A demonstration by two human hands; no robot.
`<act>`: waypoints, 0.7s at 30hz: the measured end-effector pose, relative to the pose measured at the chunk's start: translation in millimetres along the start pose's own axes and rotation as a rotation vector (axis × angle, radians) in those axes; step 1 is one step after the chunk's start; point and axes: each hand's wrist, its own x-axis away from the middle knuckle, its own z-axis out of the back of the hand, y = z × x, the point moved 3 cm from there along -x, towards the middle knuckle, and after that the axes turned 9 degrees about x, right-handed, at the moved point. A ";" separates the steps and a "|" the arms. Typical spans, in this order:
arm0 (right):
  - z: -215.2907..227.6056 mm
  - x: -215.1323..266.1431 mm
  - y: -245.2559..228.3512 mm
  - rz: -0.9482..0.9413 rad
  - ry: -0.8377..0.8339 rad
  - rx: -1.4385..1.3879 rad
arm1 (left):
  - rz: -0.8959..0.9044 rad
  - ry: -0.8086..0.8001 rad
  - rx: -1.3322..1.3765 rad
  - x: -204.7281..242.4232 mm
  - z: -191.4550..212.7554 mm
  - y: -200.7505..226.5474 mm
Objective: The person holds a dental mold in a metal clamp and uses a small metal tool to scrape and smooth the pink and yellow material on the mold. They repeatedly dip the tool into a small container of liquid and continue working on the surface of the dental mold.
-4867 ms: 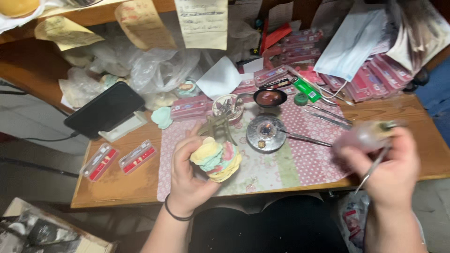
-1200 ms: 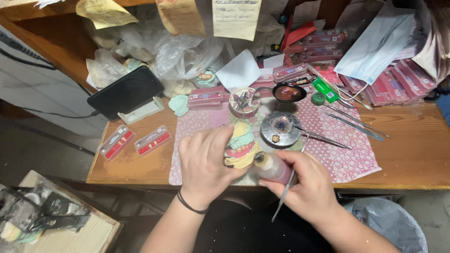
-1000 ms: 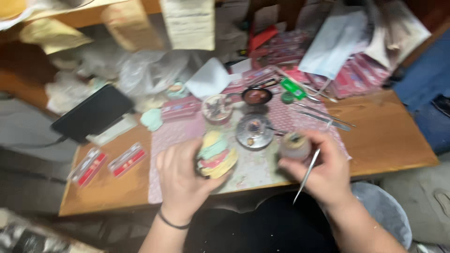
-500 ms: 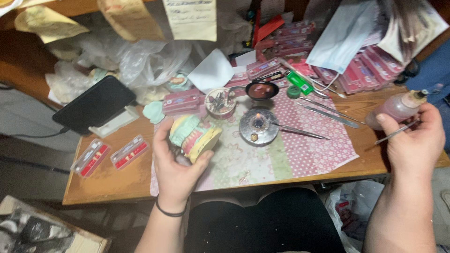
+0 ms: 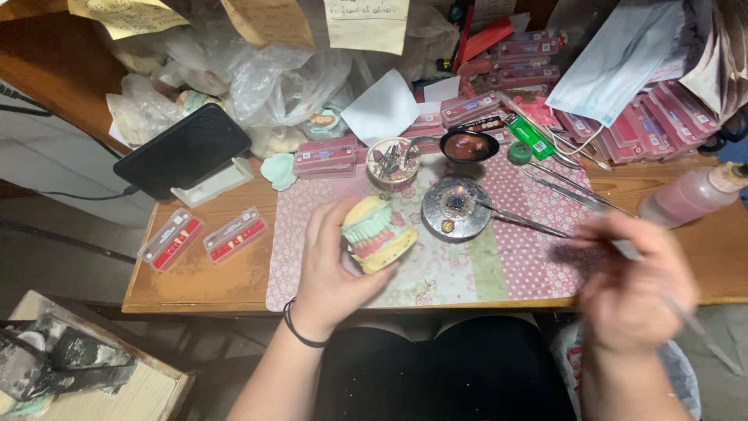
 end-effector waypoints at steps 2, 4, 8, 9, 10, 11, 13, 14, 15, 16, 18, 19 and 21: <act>-25.0 0.8 -29.5 -0.103 -0.085 -0.123 | -0.007 -0.005 -0.013 -0.8 -1.7 2.6; -47.3 3.4 -46.1 -0.210 -0.170 -0.247 | -0.012 -0.012 -0.026 -0.8 -1.8 3.9; -82.2 7.3 -55.6 -0.134 -0.349 -0.379 | -0.044 -0.066 -0.002 -1.9 -2.0 5.3; -89.2 8.3 -57.9 -0.054 -0.374 -0.357 | -0.054 -0.073 0.009 -1.8 -2.1 5.7; -93.0 9.1 -61.1 -0.054 -0.376 -0.357 | -0.052 -0.073 0.009 -2.3 -1.4 7.0; -97.1 9.9 -64.0 -0.076 -0.376 -0.380 | -0.053 -0.064 0.023 -2.7 -0.3 8.4; -106.1 14.6 -68.3 -0.096 -0.379 -0.404 | -0.052 -0.052 0.037 -3.5 2.1 10.0; -110.1 18.5 -69.1 -0.128 -0.346 -0.546 | -0.061 -0.041 0.056 -4.0 3.3 10.7; -114.3 22.4 -69.9 -0.161 -0.312 -0.687 | -0.070 -0.031 0.075 -4.4 4.6 11.3; -116.4 25.0 -69.6 -0.160 -0.315 -0.686 | -0.069 -0.028 0.077 -4.7 5.2 11.8; -119.6 30.4 -68.7 -0.162 -0.280 -0.725 | -0.076 -0.013 0.067 -4.6 6.6 12.9; -119.9 30.6 -68.9 -0.162 -0.284 -0.723 | -0.074 -0.010 0.069 -3.5 6.8 11.8; -119.8 30.0 -70.9 -0.086 -0.274 -0.630 | -0.088 -0.004 0.061 -1.4 7.8 10.7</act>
